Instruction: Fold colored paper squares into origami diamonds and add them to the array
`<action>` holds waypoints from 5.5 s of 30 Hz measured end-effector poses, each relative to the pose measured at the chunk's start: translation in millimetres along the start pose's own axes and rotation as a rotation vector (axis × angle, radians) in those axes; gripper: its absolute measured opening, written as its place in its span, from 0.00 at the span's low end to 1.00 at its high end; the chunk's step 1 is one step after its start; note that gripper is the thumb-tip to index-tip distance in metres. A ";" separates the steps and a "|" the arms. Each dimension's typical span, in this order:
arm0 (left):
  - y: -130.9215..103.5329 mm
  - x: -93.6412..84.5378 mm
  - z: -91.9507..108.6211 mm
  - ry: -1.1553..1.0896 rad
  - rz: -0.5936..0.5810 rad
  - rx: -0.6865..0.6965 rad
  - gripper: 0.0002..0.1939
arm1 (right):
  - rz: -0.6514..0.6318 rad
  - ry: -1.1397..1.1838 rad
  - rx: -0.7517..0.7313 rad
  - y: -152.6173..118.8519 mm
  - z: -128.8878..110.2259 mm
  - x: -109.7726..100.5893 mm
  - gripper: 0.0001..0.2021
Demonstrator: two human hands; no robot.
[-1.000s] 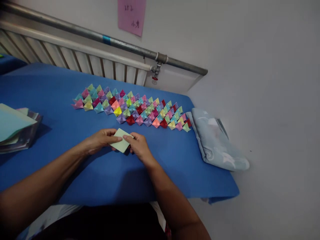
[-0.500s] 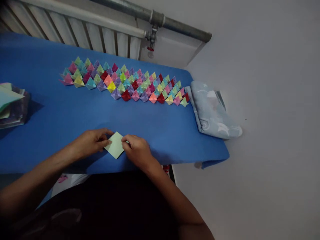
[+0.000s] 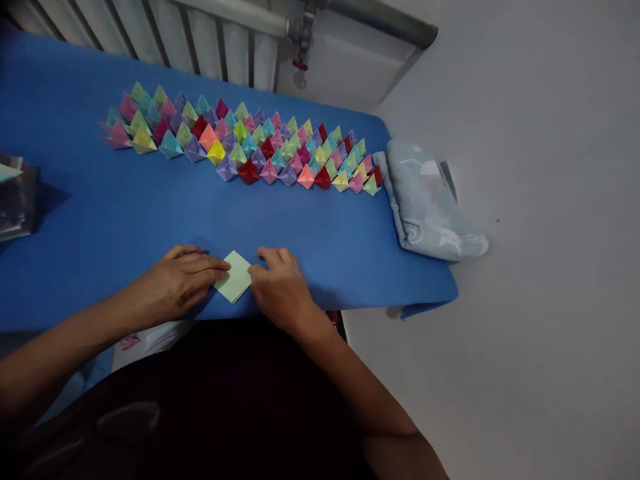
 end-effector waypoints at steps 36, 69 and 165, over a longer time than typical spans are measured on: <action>-2.5 -7.6 -6.4 -0.124 0.121 -0.033 0.12 | 0.023 0.228 -0.019 -4.0 10.0 9.2 0.08; -6.4 2.8 -17.1 -0.035 0.183 -0.357 0.11 | 0.069 0.304 0.238 8.2 22.4 12.9 0.07; -20.6 0.4 12.3 0.171 0.107 -0.048 0.21 | -0.160 -0.125 0.051 15.5 -10.0 25.4 0.20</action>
Point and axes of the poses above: each hand's wrist, its own y-axis towards the middle knuckle, its own x-axis out of the palm, z = x × y, the point moved 6 cm from there along y, towards the middle knuckle
